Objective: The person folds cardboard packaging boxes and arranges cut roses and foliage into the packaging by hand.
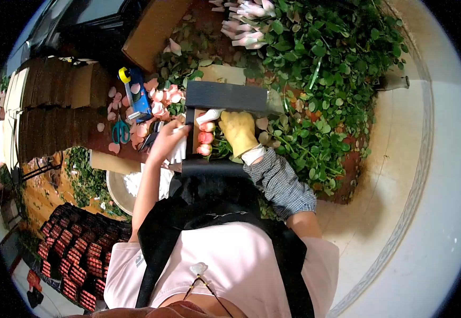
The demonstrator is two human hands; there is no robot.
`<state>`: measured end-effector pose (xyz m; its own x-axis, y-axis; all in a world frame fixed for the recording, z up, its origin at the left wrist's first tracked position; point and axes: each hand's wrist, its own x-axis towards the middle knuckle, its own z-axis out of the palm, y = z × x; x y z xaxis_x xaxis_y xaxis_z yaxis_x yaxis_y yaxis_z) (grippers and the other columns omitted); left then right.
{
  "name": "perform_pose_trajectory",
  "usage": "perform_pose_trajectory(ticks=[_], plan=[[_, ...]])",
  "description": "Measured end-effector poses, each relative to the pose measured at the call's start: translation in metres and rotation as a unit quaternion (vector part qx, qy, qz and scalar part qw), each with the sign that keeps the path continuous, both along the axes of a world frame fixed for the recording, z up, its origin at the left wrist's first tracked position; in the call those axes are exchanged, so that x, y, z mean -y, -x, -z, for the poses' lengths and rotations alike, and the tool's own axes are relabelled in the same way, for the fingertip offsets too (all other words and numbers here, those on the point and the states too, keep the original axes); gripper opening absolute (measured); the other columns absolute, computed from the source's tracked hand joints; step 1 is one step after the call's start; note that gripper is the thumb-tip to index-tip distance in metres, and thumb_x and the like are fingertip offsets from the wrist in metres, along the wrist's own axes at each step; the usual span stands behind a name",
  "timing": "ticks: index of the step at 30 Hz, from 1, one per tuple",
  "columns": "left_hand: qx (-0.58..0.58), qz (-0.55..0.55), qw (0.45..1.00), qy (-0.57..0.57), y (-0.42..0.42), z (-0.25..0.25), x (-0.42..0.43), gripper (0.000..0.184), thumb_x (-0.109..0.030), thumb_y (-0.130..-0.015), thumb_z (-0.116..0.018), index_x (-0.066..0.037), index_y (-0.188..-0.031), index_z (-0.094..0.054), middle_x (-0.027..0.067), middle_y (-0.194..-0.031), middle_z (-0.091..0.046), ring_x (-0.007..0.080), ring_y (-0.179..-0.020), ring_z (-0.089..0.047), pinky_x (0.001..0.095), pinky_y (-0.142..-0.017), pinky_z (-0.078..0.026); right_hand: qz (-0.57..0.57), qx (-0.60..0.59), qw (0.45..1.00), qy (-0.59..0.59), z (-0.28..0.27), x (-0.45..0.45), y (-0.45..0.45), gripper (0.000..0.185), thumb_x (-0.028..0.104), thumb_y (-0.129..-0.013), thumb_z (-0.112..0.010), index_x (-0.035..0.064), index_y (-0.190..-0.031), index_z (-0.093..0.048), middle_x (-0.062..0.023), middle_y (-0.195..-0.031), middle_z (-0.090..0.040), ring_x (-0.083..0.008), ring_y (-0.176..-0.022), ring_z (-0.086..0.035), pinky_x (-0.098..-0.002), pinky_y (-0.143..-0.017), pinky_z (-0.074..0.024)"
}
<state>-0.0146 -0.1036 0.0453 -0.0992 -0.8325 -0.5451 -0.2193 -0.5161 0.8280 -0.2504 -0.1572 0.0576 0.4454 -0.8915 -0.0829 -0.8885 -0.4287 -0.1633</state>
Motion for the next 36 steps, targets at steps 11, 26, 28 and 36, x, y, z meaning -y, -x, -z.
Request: perform_pose_trajectory(ticks=[11, 26, 28, 36], plan=[[0.29, 0.048, 0.955, 0.035, -0.039, -0.04, -0.053, 0.028, -0.032, -0.092, -0.06, -0.006, -0.1, -0.067, 0.0212, -0.088, -0.067, 0.0407, -0.087, -0.064, 0.0473, -0.072, -0.05, 0.016, 0.02, 1.0, 0.017, 0.011, 0.004, 0.008, 0.017, 0.025, -0.084, -0.06, 0.0089, -0.079, -0.062, -0.0121, -0.071, -0.066, -0.0325, -0.067, -0.065, -0.045, -0.066, -0.0521], [0.172, -0.017, 0.921, 0.349, 0.0, -0.02, -0.046, 0.02, -0.011, -0.079, -0.076, -0.005, -0.097, -0.069, 0.0098, -0.087, -0.061, 0.0294, -0.083, -0.06, 0.0367, -0.073, -0.049, -0.115, 0.011, 0.992, 0.042, -0.057, -0.022, 0.0, 0.02, 0.023, -0.087, -0.067, 0.0115, -0.104, -0.066, -0.0072, -0.064, -0.064, -0.0277, -0.057, -0.062, -0.0397, -0.055, -0.0486], [0.184, 0.062, 0.903, 0.383, 0.02, -0.021, -0.022, 0.029, -0.012, -0.075, -0.078, -0.005, -0.101, -0.07, 0.0087, -0.089, -0.059, 0.029, -0.086, -0.058, 0.0375, -0.076, -0.049, -0.111, 0.072, 0.991, 0.021, -0.064, -0.029, 0.0, 0.016, 0.023, -0.086, -0.067, 0.0115, -0.097, -0.067, -0.0075, -0.065, -0.064, -0.0275, -0.059, -0.063, -0.0404, -0.056, -0.049], [0.232, 0.146, 0.863, 0.424, 0.038, -0.005, -0.007, 0.024, -0.016, -0.071, -0.077, -0.008, -0.093, -0.074, 0.0055, -0.085, -0.057, 0.025, -0.079, -0.059, 0.0367, -0.069, -0.051, -0.09, -0.113, 0.985, -0.095, -0.012, -0.034, -0.013, 0.011, 0.022, -0.08, -0.063, 0.012, -0.08, -0.067, -0.0091, -0.073, -0.069, -0.0263, -0.073, -0.069, -0.0416, -0.064, -0.0532]])
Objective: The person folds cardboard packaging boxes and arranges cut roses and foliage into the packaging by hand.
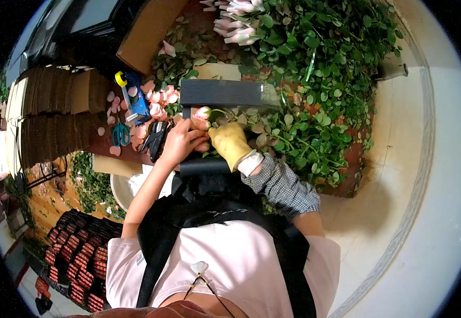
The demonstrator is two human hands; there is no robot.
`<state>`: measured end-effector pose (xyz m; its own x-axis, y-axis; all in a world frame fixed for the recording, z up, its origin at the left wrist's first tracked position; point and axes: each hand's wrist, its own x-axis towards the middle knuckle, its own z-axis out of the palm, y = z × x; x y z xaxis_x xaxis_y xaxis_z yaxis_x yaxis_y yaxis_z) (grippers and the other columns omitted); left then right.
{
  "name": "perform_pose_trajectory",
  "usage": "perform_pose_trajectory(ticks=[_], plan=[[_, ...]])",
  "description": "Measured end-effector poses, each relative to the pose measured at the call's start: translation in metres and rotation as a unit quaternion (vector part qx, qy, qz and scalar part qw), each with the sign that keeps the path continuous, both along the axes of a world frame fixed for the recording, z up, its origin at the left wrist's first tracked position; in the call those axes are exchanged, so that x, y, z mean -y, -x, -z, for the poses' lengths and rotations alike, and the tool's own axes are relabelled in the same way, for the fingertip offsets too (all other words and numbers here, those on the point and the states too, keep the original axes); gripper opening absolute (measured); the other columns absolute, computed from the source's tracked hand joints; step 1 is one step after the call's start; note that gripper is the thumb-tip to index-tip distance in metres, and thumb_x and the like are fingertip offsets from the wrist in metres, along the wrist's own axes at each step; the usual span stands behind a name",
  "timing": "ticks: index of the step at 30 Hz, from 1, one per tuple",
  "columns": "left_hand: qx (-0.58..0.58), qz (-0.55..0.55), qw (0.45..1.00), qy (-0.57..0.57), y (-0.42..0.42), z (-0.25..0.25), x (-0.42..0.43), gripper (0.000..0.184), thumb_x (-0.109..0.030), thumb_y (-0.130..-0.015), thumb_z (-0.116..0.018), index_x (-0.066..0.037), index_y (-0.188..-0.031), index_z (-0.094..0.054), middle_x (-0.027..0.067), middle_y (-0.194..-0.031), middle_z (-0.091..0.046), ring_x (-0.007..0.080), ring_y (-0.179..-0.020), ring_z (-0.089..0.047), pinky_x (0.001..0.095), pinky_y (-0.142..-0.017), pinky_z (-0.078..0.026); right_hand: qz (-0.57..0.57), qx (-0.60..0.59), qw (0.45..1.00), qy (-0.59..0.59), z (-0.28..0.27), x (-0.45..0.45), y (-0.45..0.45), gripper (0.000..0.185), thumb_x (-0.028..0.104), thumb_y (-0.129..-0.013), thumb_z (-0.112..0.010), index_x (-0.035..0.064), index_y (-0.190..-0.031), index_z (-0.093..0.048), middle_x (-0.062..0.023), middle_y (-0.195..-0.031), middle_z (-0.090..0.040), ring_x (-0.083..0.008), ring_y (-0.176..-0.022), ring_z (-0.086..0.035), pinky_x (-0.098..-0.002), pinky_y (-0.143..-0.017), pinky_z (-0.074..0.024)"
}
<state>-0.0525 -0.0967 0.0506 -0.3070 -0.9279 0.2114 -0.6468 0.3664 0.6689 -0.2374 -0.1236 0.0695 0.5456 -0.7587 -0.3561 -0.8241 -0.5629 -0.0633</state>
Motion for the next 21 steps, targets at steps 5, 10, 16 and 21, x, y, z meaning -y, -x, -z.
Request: perform_pose_trajectory(ticks=[5, 10, 16, 21], plan=[[-0.019, 0.073, 0.997, 0.03, 0.001, -0.006, 0.0, 0.017, -0.013, -0.074, -0.076, -0.009, -0.091, -0.075, 0.0042, -0.081, -0.061, 0.0251, -0.078, -0.063, 0.0361, -0.068, -0.052, 0.012, 0.039, 0.999, 0.007, 0.008, 0.002, 0.007, 0.012, 0.024, -0.081, -0.063, 0.0129, -0.082, -0.068, -0.0083, -0.074, -0.07, -0.0253, -0.071, -0.069, -0.0411, -0.063, -0.0535], [-0.12, 0.052, 0.981, -0.145, -0.017, 0.0, -0.005, 0.015, -0.02, -0.081, -0.075, -0.006, -0.088, -0.073, 0.0087, -0.086, -0.068, 0.0287, -0.079, -0.067, 0.0353, -0.07, -0.053, 0.012, 0.096, 0.995, 0.001, 0.006, 0.004, 0.014, 0.016, 0.029, -0.082, -0.064, 0.0128, -0.08, -0.068, -0.0087, -0.072, -0.07, -0.027, -0.068, -0.069, -0.0417, -0.062, -0.0536], [0.156, -0.255, 0.943, -0.145, -0.07, 0.004, -0.027, 0.035, -0.02, -0.087, -0.068, -0.003, -0.116, -0.06, 0.0159, -0.087, -0.067, 0.0329, -0.081, -0.067, 0.0419, -0.066, -0.052, -0.04, 0.142, 0.988, -0.036, -0.018, 0.004, 0.018, 0.023, 0.032, -0.082, -0.067, 0.0095, -0.086, -0.065, -0.0089, -0.072, -0.068, -0.0284, -0.072, -0.068, -0.042, -0.065, -0.0528], [-0.124, -0.197, 0.923, -0.307, -0.037, 0.012, -0.03, 0.021, -0.019, -0.092, -0.062, -0.001, -0.1, -0.069, 0.0187, -0.081, -0.069, 0.036, -0.073, -0.067, 0.0415, -0.065, -0.052, -0.078, 0.056, 0.995, -0.034, -0.011, 0.0, 0.006, 0.033, 0.038, -0.079, -0.071, 0.0098, -0.093, -0.064, -0.0073, -0.073, -0.068, -0.0256, -0.072, -0.067, -0.0396, -0.065, -0.0499]])
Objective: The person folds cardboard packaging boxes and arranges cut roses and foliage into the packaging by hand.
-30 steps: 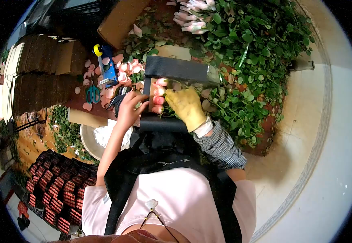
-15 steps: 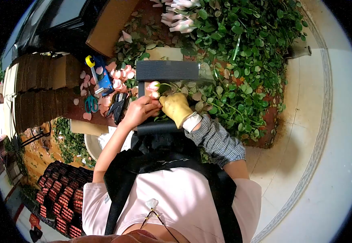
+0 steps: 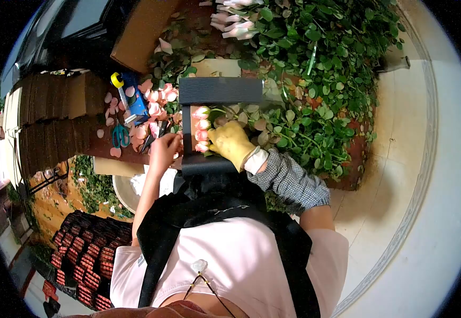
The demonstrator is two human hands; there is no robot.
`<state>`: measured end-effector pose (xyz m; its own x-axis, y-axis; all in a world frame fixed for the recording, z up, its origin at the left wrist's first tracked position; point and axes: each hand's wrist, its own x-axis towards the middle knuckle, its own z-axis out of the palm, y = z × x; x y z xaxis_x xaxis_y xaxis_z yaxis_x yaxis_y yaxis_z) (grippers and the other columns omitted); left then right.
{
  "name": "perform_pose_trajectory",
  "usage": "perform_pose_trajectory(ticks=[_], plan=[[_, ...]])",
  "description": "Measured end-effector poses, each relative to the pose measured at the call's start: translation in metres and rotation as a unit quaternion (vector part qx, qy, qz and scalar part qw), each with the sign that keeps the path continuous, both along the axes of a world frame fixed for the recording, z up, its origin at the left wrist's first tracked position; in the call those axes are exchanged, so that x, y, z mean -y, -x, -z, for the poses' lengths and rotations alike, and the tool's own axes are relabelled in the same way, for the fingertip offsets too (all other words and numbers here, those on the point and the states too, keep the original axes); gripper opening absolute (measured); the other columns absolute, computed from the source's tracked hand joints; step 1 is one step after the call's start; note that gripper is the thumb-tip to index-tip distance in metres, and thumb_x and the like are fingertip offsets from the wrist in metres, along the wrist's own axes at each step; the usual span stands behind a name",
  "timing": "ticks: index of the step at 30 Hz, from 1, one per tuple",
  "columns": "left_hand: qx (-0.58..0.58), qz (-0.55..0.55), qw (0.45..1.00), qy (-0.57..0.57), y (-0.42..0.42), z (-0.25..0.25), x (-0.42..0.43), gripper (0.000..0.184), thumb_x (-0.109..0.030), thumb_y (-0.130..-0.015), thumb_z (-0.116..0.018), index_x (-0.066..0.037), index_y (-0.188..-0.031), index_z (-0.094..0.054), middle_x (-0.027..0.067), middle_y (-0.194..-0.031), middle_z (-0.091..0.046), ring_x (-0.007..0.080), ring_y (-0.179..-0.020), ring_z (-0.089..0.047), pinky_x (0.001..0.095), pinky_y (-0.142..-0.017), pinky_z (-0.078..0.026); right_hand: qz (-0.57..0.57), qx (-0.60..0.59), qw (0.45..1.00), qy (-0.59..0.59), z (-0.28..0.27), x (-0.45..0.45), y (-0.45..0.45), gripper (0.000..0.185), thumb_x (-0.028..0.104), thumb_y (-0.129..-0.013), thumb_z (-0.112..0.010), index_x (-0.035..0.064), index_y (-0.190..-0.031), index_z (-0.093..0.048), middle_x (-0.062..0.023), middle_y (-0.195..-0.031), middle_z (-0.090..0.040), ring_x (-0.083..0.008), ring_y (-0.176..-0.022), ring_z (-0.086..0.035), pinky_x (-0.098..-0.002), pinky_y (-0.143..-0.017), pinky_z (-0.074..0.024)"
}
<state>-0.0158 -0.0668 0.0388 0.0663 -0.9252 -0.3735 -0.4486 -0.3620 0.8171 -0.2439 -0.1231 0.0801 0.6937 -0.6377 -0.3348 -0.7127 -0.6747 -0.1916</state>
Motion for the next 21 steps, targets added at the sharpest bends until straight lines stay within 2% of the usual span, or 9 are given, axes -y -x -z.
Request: perform_pose_trajectory(ticks=[1, 3, 4, 7, 13, 15, 17, 19, 21], plan=[[-0.082, -0.017, 0.996, -0.035, 0.01, 0.004, 0.001, 0.022, -0.019, -0.091, -0.061, -0.002, -0.103, -0.07, 0.0198, -0.085, -0.069, 0.0365, -0.076, -0.067, 0.0415, -0.068, -0.052, -0.005, -0.014, 1.0, 0.008, 0.002, 0.0, 0.0, 0.032, 0.04, -0.08, -0.07, 0.0104, -0.092, -0.064, -0.0072, -0.072, -0.068, -0.0254, -0.071, -0.067, -0.0394, -0.065, -0.0499], [0.023, 0.022, 0.997, 0.074, 0.024, 0.009, 0.004, 0.023, -0.016, -0.09, -0.061, -0.002, -0.106, -0.07, 0.0207, -0.092, -0.069, 0.0372, -0.084, -0.067, 0.0412, -0.074, -0.052, -0.002, -0.006, 1.0, 0.011, 0.0, -0.001, 0.002, 0.029, 0.04, -0.081, -0.069, 0.012, -0.088, -0.064, -0.0061, -0.073, -0.068, -0.0237, -0.07, -0.067, -0.0379, -0.064, -0.0498], [0.038, 0.027, 0.998, 0.052, 0.026, 0.005, 0.006, 0.023, -0.015, -0.089, -0.061, -0.003, -0.107, -0.07, 0.0206, -0.097, -0.068, 0.0379, -0.089, -0.065, 0.0416, -0.078, -0.051, 0.0, 0.001, 1.0, 0.012, 0.0, -0.001, 0.003, 0.028, 0.041, -0.082, -0.067, 0.0136, -0.084, -0.065, -0.0049, -0.074, -0.069, -0.022, -0.069, -0.067, -0.0364, -0.062, -0.0497], [0.073, 0.054, 0.993, 0.078, 0.027, 0.006, 0.009, 0.024, -0.015, -0.089, -0.06, -0.004, -0.109, -0.069, 0.0199, -0.095, -0.068, 0.0385, -0.087, -0.065, 0.0419, -0.076, -0.052, -0.045, 0.019, 0.998, 0.028, -0.001, -0.002, 0.002, 0.029, 0.043, -0.083, -0.066, 0.0139, -0.083, -0.064, -0.0046, -0.073, -0.069, -0.0217, -0.068, -0.067, -0.0354, -0.061, -0.0496], [0.085, 0.053, 0.991, 0.086, 0.028, 0.006, 0.006, 0.024, -0.012, -0.09, -0.058, -0.005, -0.11, -0.069, 0.0197, -0.096, -0.067, 0.0381, -0.087, -0.065, 0.042, -0.075, -0.051, 0.014, 0.064, 0.998, 0.018, 0.002, 0.0, -0.005, 0.03, 0.044, -0.085, -0.062, 0.0142, -0.084, -0.063, -0.0059, -0.07, -0.068, -0.0243, -0.063, -0.067, -0.0386, -0.061, -0.0512], [0.07, 0.05, 0.991, 0.099, 0.026, 0.012, 0.005, 0.024, -0.012, -0.091, -0.057, -0.005, -0.11, -0.069, 0.0195, -0.095, -0.067, 0.0382, -0.087, -0.065, 0.0421, -0.075, -0.051, -0.046, 0.105, 0.993, 0.028, 0.008, 0.0, -0.007, 0.033, 0.045, -0.085, -0.064, 0.0123, -0.087, -0.061, -0.007, -0.066, -0.063, -0.0272, -0.062, -0.065, -0.04, -0.058, -0.05], [0.055, 0.047, 0.991, 0.112, 0.023, 0.016, 0.003, 0.024, -0.011, -0.091, -0.057, -0.005, -0.111, -0.068, 0.0194, -0.095, -0.067, 0.0382, -0.087, -0.065, 0.0422, -0.075, -0.051, -0.043, 0.086, 0.995, 0.005, 0.006, 0.001, -0.01, 0.032, 0.042, -0.085, -0.065, 0.0109, -0.085, -0.062, -0.008, -0.065, -0.064, -0.0274, -0.063, -0.066, -0.04, -0.059, -0.0509], [0.053, 0.041, 0.991, 0.112, 0.023, -0.001, 0.002, 0.022, -0.01, -0.091, -0.057, -0.003, -0.11, -0.067, 0.0188, -0.095, -0.066, 0.0386, -0.087, -0.065, 0.0424, -0.075, -0.052, -0.013, 0.039, 0.999, -0.031, 0.001, -0.001, -0.01, 0.031, 0.04, -0.084, -0.066, 0.0094, -0.083, -0.063, -0.0094, -0.065, -0.065, -0.028, -0.064, -0.067, -0.0398, -0.06, -0.0515], [0.085, 0.022, 0.987, 0.133, 0.021, -0.029, 0.004, 0.016, -0.01, -0.091, -0.059, -0.002, -0.104, -0.066, 0.0189, -0.094, -0.066, 0.0386, -0.085, -0.065, 0.0421, -0.074, -0.052, -0.003, 0.058, 0.998, -0.018, -0.004, -0.001, -0.008, 0.031, 0.039, -0.082, -0.068, 0.0086, -0.083, -0.064, -0.0102, -0.067, -0.067, -0.0285, -0.064, -0.067, -0.0401, -0.06, -0.0515]])
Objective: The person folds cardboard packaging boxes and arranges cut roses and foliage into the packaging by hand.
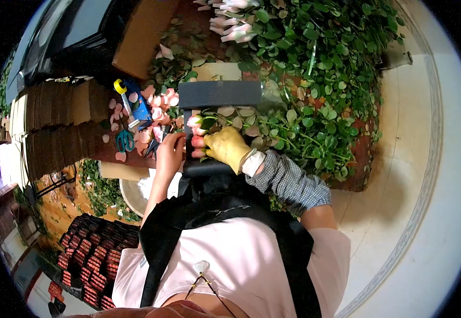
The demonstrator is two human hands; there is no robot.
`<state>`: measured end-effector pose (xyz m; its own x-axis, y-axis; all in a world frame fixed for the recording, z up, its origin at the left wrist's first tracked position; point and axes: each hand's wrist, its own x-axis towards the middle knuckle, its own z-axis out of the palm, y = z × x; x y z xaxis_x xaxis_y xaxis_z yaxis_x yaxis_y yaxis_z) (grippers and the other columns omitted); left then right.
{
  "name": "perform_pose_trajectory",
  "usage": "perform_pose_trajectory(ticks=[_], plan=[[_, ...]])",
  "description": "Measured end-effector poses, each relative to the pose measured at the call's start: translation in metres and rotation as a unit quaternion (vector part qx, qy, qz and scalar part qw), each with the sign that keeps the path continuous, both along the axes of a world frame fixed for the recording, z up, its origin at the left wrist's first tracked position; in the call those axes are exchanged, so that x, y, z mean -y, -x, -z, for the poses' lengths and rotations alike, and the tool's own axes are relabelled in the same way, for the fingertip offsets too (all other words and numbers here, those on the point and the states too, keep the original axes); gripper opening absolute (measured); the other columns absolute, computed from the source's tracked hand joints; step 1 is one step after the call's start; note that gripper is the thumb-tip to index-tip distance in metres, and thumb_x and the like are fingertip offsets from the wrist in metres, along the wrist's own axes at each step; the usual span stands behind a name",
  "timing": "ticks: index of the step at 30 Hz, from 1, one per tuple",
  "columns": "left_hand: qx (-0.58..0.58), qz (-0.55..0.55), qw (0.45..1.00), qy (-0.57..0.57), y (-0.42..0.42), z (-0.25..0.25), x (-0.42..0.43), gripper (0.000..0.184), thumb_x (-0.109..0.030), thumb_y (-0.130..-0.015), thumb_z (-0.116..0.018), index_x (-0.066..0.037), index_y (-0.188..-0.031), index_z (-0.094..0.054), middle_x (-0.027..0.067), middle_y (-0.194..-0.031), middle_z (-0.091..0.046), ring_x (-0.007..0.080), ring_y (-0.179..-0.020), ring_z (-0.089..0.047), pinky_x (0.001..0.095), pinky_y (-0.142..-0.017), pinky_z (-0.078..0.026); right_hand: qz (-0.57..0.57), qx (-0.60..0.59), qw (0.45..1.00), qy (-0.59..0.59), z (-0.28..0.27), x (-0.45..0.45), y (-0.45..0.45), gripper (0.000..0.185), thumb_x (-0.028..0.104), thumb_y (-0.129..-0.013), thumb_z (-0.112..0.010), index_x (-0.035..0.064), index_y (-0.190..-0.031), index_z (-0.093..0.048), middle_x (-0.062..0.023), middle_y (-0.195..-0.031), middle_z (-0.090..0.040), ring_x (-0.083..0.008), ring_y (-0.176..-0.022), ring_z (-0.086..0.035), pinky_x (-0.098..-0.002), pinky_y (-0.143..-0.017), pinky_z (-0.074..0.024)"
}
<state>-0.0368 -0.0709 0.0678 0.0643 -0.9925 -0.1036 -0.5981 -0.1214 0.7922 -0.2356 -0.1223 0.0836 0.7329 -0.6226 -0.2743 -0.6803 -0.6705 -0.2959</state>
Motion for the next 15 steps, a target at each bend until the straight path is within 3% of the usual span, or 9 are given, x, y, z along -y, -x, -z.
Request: perform_pose_trajectory(ticks=[3, 6, 10, 15], plan=[[-0.039, 0.052, 0.997, 0.037, 0.023, -0.033, -0.005, 0.013, -0.01, -0.091, -0.059, -0.001, -0.099, -0.063, 0.019, -0.09, -0.064, 0.0392, -0.083, -0.064, 0.0439, -0.071, -0.052, 0.01, -0.018, 1.0, -0.003, 0.011, -0.001, 0.002, 0.015, 0.023, -0.083, -0.061, 0.0097, -0.087, -0.067, -0.0084, -0.078, -0.071, -0.0267, -0.075, -0.07, -0.0407, -0.068, -0.0528], [0.168, 0.145, 0.975, 0.03, 0.056, -0.013, -0.025, 0.003, -0.002, -0.083, -0.056, 0.001, -0.082, -0.056, 0.0204, -0.087, -0.063, 0.0335, -0.077, -0.068, 0.0407, -0.065, -0.056, 0.04, 0.08, 0.996, 0.0, -0.007, 0.003, 0.01, 0.012, 0.021, -0.083, -0.06, 0.0118, -0.088, -0.066, -0.0089, -0.077, -0.07, -0.0281, -0.072, -0.069, -0.0423, -0.066, -0.0533], [0.191, 0.139, 0.972, 0.017, 0.064, -0.02, -0.024, 0.003, -0.001, -0.08, -0.056, 0.001, -0.081, -0.057, 0.0197, -0.089, -0.063, 0.0301, -0.073, -0.069, 0.0372, -0.06, -0.057, 0.152, 0.025, 0.985, 0.075, -0.015, 0.011, 0.002, 0.015, 0.026, -0.087, -0.06, 0.0127, -0.085, -0.066, -0.008, -0.075, -0.07, -0.0282, -0.068, -0.068, -0.0422, -0.063, -0.0524], [0.209, 0.159, 0.964, 0.037, 0.057, -0.016, -0.021, 0.004, -0.002, -0.08, -0.056, 0.001, -0.08, -0.059, 0.0193, -0.086, -0.063, 0.0294, -0.07, -0.069, 0.0346, -0.057, -0.057, 0.128, 0.034, 0.988, 0.081, -0.001, 0.007, -0.005, 0.02, 0.031, -0.089, -0.061, 0.0117, -0.084, -0.063, -0.0089, -0.071, -0.067, -0.0291, -0.065, -0.066, -0.0422, -0.062, -0.0512]])
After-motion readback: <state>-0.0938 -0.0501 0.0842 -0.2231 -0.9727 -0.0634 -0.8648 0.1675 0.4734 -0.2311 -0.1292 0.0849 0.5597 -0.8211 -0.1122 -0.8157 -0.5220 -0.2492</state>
